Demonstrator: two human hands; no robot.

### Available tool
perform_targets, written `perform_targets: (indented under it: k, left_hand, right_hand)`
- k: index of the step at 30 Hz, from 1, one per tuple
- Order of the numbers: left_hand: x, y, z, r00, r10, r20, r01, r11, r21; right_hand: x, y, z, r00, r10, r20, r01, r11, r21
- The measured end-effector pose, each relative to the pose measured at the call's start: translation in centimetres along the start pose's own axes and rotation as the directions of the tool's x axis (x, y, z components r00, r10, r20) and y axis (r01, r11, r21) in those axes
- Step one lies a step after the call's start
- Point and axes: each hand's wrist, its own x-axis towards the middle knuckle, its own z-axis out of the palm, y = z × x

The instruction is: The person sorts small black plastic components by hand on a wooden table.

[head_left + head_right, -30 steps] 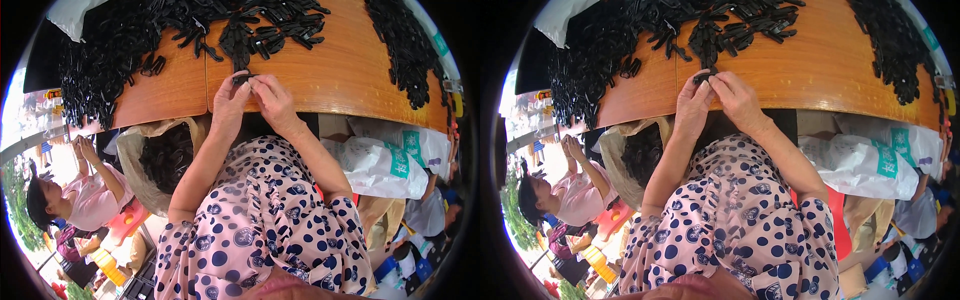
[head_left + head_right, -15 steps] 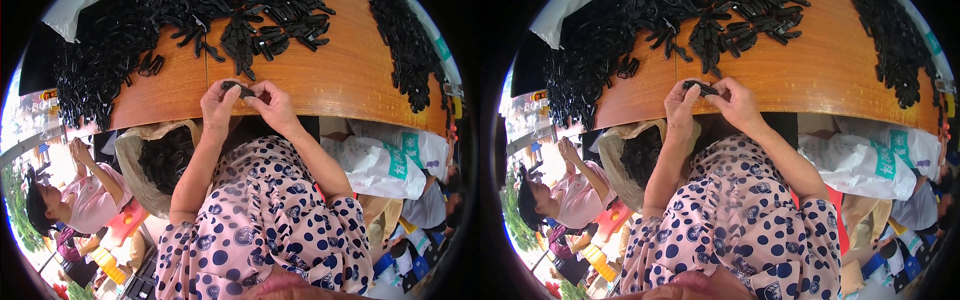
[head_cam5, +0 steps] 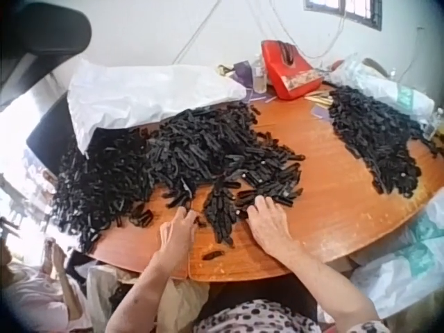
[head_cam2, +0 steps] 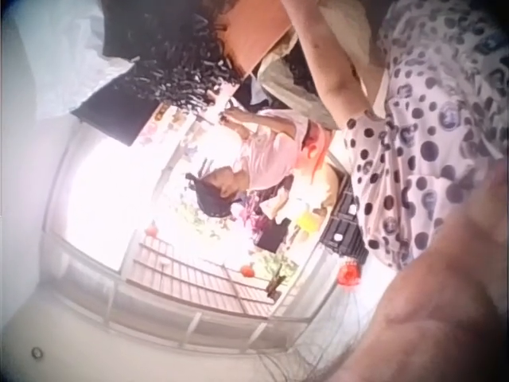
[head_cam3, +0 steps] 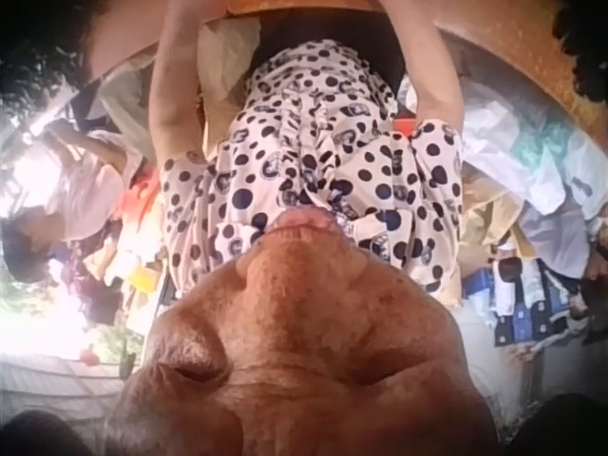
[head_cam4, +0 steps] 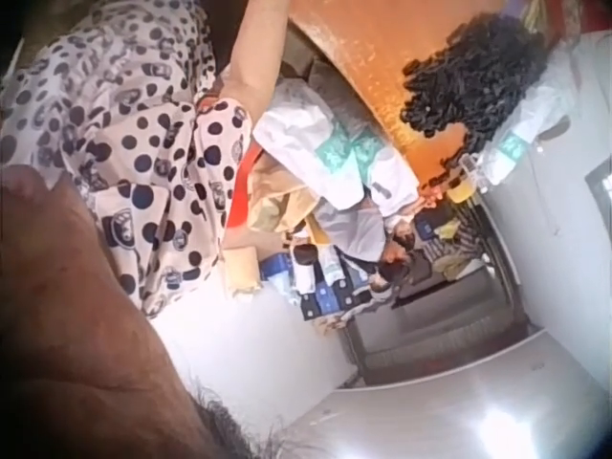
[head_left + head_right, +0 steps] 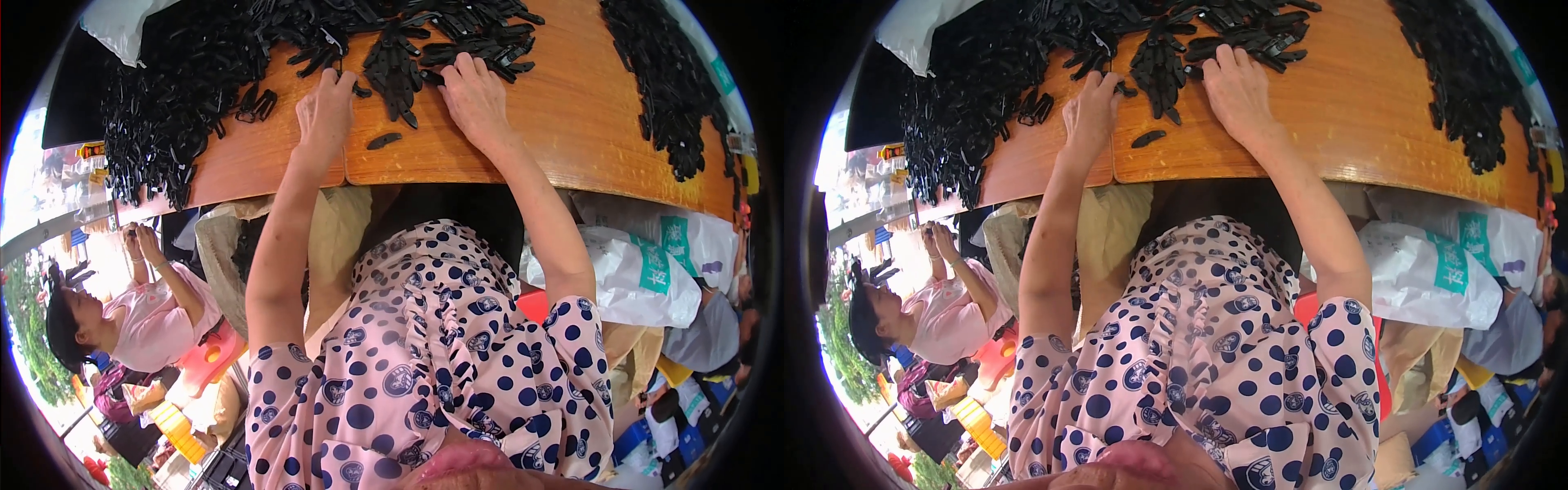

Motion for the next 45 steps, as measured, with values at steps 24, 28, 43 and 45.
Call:
perform_targets:
  k: [24, 28, 43, 45]
  left_hand:
    - [-2.9, 6.5, -2.0, 0.949, -0.191, 0.253, 0.223, -0.162, -0.961]
    - [-3.4, 7.2, -2.8, 0.909, -0.318, 0.269, 0.301, 0.055, -0.952]
    - [-7.2, 4.7, -4.9, 0.865, -0.451, 0.218, 0.232, -0.023, -0.972]
    - [-8.2, 4.6, -6.0, 0.872, -0.461, 0.163, 0.194, 0.02, -0.981]
  right_hand:
    - [-2.3, -7.3, -5.2, 0.82, 0.318, 0.476, -0.381, -0.317, 0.869]
    - [-2.7, -7.9, -4.7, 0.858, 0.374, 0.353, -0.365, -0.041, 0.93]
    - [-1.7, -11.4, -5.7, 0.959, 0.277, 0.06, -0.215, 0.575, 0.79]
    - [-2.1, -11.9, -4.5, 0.945, 0.227, 0.235, -0.307, 0.373, 0.875]
